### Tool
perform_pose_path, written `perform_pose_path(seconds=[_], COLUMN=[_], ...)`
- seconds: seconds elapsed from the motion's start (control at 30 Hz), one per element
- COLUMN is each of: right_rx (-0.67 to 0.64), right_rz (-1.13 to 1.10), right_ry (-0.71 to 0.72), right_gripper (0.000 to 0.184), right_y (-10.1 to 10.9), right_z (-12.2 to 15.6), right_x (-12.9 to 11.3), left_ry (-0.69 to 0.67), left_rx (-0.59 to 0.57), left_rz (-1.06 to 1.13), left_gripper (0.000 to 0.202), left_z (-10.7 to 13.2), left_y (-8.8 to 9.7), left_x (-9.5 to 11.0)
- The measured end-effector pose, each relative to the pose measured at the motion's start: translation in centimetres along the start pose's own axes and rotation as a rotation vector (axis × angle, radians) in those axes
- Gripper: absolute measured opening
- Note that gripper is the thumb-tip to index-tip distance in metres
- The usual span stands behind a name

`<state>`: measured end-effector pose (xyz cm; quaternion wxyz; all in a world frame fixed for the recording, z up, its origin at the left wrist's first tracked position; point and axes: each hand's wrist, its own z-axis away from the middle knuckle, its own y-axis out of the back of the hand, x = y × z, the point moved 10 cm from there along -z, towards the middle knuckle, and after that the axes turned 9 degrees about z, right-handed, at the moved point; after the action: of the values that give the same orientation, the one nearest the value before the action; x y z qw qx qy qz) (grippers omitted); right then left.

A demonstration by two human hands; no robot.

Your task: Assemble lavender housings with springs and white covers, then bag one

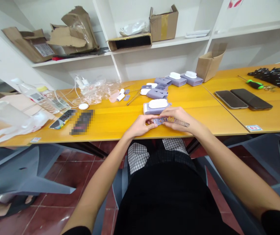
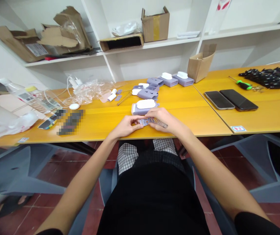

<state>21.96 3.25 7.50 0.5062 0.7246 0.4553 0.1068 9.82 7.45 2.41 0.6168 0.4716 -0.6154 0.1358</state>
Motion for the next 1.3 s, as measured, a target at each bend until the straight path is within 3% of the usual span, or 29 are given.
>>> perform_pose_path(seconds=[0.27,0.43,0.77,1.0,1.3], right_rx=[0.002,-0.021,-0.016,0.032,0.059], right_rz=[0.006,0.001,0.026,0.011,-0.054], right_ry=[-0.013,-0.047,-0.023,-0.091,-0.138], right_gripper=[0.027,0.020,0.022,0.024,0.022], right_y=[-1.1,-1.1,-1.0,-1.1,-1.1], right_z=[0.1,0.1,-0.1,0.0,0.0], right_x=[-0.1,-0.3,-0.5,1.0,1.0], left_ry=[-0.022,-0.016,-0.016,-0.025,-0.034], left_rx=[-0.012,-0.016,-0.002,-0.011,-0.001], left_rz=[0.076,0.058,0.003,0.022,0.030], left_gripper=[0.050,0.046,0.047,0.036,0.033], left_z=[0.1,0.1,-0.1,0.0,0.1], left_y=[-0.2,-0.3,-0.1,-0.2,-0.2], left_x=[0.1,0.2,0.2,0.6,0.5])
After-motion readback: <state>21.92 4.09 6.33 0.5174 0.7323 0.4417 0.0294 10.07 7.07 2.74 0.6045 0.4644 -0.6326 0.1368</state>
